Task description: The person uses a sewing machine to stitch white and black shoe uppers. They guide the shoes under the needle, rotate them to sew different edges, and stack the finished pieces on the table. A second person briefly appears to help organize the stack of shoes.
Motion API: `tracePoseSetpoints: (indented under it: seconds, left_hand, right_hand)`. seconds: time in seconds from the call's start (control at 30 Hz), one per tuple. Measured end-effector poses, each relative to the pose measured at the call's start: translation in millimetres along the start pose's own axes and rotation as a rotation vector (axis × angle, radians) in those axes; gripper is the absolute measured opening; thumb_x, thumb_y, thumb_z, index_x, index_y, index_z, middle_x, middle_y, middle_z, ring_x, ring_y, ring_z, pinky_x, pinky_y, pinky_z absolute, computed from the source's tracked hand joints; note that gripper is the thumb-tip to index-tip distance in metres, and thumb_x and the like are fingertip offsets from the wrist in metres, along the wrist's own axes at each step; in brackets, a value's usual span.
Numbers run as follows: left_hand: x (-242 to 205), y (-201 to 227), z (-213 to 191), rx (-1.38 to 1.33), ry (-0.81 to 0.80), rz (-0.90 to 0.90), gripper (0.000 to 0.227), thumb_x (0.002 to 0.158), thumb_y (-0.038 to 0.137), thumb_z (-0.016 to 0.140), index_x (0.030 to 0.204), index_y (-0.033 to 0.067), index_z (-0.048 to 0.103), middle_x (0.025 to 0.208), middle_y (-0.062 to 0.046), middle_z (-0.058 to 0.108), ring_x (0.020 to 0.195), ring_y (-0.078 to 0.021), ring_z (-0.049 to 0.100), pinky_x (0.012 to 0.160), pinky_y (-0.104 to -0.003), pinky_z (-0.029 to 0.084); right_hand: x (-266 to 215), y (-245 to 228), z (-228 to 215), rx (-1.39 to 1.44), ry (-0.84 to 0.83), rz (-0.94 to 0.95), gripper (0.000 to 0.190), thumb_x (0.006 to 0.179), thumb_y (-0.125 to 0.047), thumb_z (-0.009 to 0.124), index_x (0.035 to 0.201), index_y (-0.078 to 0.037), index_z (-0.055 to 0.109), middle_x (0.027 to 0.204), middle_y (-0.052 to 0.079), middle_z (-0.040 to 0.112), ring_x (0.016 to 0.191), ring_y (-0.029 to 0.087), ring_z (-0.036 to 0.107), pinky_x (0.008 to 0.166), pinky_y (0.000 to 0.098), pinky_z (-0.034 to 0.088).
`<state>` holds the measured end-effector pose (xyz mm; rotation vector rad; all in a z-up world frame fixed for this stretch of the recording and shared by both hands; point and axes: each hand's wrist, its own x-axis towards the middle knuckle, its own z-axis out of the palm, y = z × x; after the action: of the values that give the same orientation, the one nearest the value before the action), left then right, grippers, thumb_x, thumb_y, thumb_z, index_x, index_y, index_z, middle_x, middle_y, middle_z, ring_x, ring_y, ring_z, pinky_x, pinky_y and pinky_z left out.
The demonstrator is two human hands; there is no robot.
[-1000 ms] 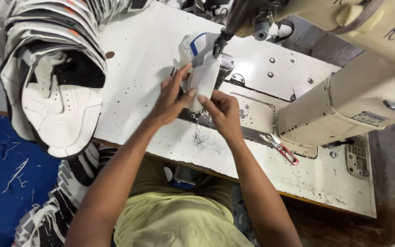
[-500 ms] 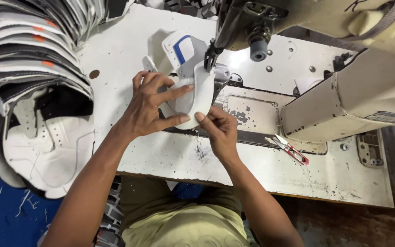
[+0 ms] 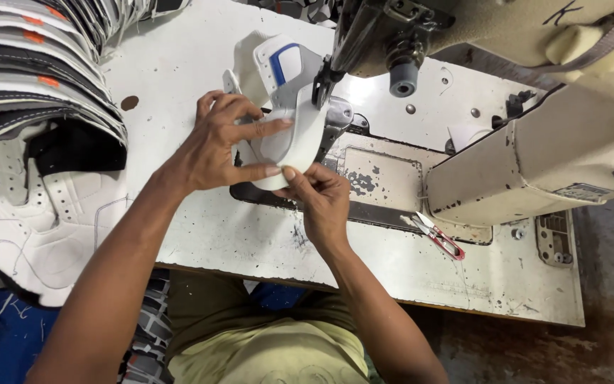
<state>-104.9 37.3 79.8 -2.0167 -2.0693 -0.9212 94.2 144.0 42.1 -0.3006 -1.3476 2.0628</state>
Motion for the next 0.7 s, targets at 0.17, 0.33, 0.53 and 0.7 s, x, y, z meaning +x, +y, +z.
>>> tracePoseSetpoints:
  seconds: [0.17,0.33,0.53,0.7]
  left_hand:
    - [12,-3,-4,-0.023,-0.022,-0.029,0.072,0.081,0.074,0.069,0.141,0.0339,0.066,0.115,-0.008,0.065,0.118,-0.0224,0.057,0.118,-0.055,0.02]
    - [21,-14,5,-0.05,-0.015,-0.057,0.069,0.086,0.072,0.068,0.142,0.0323,0.066,0.113,-0.007,0.066,0.116,-0.0221,0.057,0.118,-0.053,0.022]
    - [34,-10,6,-0.038,-0.026,-0.141,0.068,0.089,0.071,0.063,0.14,0.0268,0.068,0.101,-0.005,0.068,0.102,-0.0203,0.061,0.116,-0.057,0.02]
    - [39,-4,9,0.065,-0.012,-0.22,0.076,0.089,0.079,0.054,0.137,0.0226,0.071,0.083,-0.006,0.064,0.083,-0.0208,0.058,0.102,-0.052,0.033]
  right_hand:
    - [14,2,-3,-0.021,0.044,0.003,0.014,0.095,-0.009,0.076,0.096,0.005,0.075,0.083,0.012,0.076,0.072,0.014,0.073,0.07,0.0309,0.066]
    - [24,-7,0,-0.012,0.072,0.027,0.016,0.092,-0.009,0.077,0.1,0.005,0.074,0.085,0.012,0.077,0.074,0.015,0.074,0.072,0.0308,0.065]
    - [33,-12,2,0.113,0.144,0.049,0.026,0.091,-0.007,0.076,0.112,0.007,0.071,0.094,0.015,0.078,0.079,0.017,0.075,0.075,0.0316,0.065]
    - [40,-17,0,0.204,0.163,0.06,0.029,0.092,-0.005,0.075,0.116,0.01,0.069,0.095,0.016,0.078,0.08,0.018,0.075,0.076,0.0319,0.064]
